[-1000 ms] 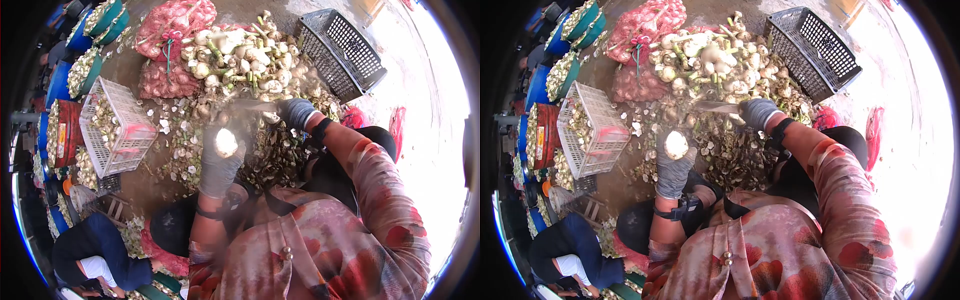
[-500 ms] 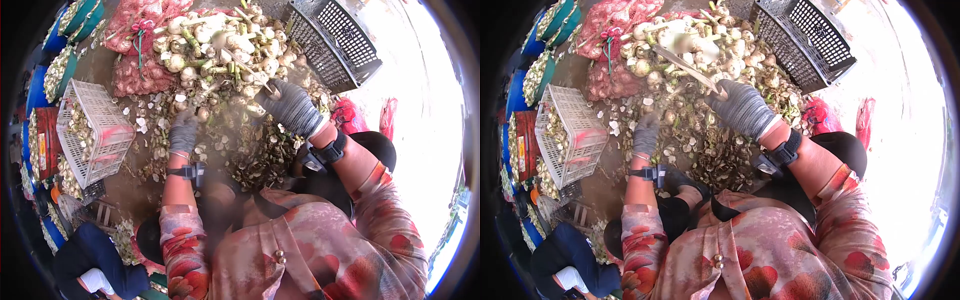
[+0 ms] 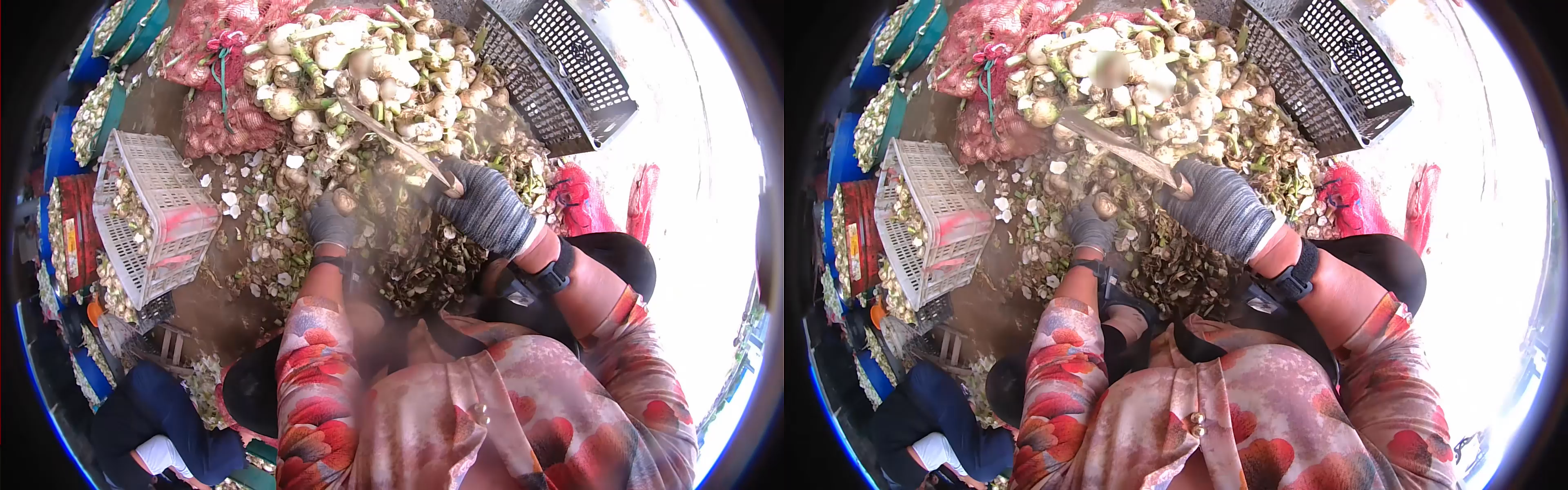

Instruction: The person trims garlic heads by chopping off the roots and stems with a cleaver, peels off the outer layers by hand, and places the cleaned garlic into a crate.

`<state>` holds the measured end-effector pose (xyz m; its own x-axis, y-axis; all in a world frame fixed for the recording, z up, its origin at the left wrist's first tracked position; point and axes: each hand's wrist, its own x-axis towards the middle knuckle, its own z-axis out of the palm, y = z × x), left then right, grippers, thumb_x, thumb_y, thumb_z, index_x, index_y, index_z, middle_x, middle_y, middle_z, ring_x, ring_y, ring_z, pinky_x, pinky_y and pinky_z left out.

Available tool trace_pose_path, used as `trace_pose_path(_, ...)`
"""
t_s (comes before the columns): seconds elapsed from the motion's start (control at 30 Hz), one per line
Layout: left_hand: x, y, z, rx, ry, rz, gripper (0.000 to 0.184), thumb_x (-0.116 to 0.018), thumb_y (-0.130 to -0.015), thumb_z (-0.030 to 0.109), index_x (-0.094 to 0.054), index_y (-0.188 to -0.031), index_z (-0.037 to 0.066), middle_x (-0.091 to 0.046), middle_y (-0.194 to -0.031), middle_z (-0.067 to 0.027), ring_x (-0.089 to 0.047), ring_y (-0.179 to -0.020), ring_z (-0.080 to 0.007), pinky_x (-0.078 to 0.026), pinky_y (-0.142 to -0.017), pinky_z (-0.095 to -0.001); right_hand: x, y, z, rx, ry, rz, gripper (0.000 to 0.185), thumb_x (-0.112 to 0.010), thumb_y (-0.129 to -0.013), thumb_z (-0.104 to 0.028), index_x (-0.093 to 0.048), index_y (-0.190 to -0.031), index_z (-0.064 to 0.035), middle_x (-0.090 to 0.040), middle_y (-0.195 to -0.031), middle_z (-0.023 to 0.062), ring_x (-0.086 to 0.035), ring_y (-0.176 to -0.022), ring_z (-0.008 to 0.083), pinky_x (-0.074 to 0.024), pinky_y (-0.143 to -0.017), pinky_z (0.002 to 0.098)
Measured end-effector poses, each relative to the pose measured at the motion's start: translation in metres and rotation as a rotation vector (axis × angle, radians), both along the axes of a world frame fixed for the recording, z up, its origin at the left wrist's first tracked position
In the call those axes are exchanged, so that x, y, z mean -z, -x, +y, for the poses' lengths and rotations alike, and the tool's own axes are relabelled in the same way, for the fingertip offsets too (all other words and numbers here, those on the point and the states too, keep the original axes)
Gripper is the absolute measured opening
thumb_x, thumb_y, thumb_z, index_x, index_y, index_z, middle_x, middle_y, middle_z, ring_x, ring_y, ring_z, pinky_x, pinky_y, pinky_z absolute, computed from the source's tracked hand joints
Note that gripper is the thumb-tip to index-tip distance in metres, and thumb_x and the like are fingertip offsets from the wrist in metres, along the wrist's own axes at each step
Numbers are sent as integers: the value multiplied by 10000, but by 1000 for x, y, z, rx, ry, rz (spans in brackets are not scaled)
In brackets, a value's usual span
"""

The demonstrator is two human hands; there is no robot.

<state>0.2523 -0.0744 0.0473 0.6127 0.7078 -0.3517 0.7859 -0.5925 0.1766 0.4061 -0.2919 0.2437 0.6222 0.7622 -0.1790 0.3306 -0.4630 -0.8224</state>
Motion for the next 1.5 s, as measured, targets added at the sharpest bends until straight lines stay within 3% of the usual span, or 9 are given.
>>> trace_pose_path(0.17,-4,-5,-5,98,116,19,830,-812,-629,442,-437,-1291,111,-479,-1333,-167,-337,-1324,-355,-199,-1121,-471,12,11,-2,-78,73,-58,363,-636,-855,-369,-611,-961,-23,-626,-819,230,-618,-794,411,-487,-700,454)
trace_pose_path(0.37,-3,8,-28,-152,337,-212,727,-804,-715,217,-448,-1319,28,-577,-1163,-129,-534,-1085,-211,-468,-884,-311,54,15,-2,-187,240,-237,315,-596,-861,-324,-604,-991,-38,-650,-806,219,-642,-807,399,-498,-696,469)
trace_pose_path(0.43,-28,7,-30,-214,1034,-726,504,-716,-815,188,-523,-1250,21,-599,-1145,-128,-560,-1065,-210,-482,-873,-317,38,14,2,-343,367,-193,251,-593,-840,-265,-599,-966,-48,-651,-792,203,-647,-785,391,-498,-683,477)
trace_pose_path(0.47,-26,1,-19,203,509,-492,344,-637,-884,178,-576,-1192,39,-613,-1127,-116,-586,-1041,-205,-487,-884,-346,28,19,4,-327,360,-193,218,-609,-800,-223,-592,-945,-62,-650,-781,190,-651,-780,382,-499,-667,478)
trace_pose_path(0.53,-41,16,-19,305,389,-644,503,-703,-821,190,-490,-1244,19,-615,-1062,-114,-592,-984,-190,-501,-838,-331,28,24,5,-371,295,-245,215,-618,-783,-215,-593,-943,-73,-649,-778,185,-651,-779,380,-500,-662,475)
trace_pose_path(0.63,-89,31,-33,261,438,-848,750,-774,-761,224,-335,-1332,14,-594,-1065,-108,-588,-960,-182,-511,-820,-320,6,34,6,-406,163,-299,221,-633,-737,-177,-604,-944,-102,-653,-781,171,-653,-779,374,-502,-650,469)
trace_pose_path(1.17,-150,50,-68,265,404,-915,684,-793,-722,126,-378,-1259,35,-560,-1085,-99,-579,-949,-178,-507,-808,-309,8,32,-5,-527,250,-359,281,-611,-735,-151,-610,-1006,-76,-660,-756,173,-662,-728,371,-505,-619,467)
trace_pose_path(1.37,-183,54,-69,52,471,-970,680,-793,-660,124,-411,-1216,35,-536,-1103,-119,-584,-979,-211,-508,-842,-346,63,-3,-4,-39,241,-250,498,-592,-875,-480,-636,-992,2,-661,-694,161,-660,-625,266,-518,-617,375)
trace_pose_path(1.5,-194,28,-74,348,-43,-967,765,-827,-668,213,-396,-1276,40,-547,-1121,-122,-581,-997,-269,-481,-906,-386,-14,43,14,-67,25,684,631,-610,-835,-595,-611,-882,34,-602,-609,121,-600,-542,218,-493,-567,367)
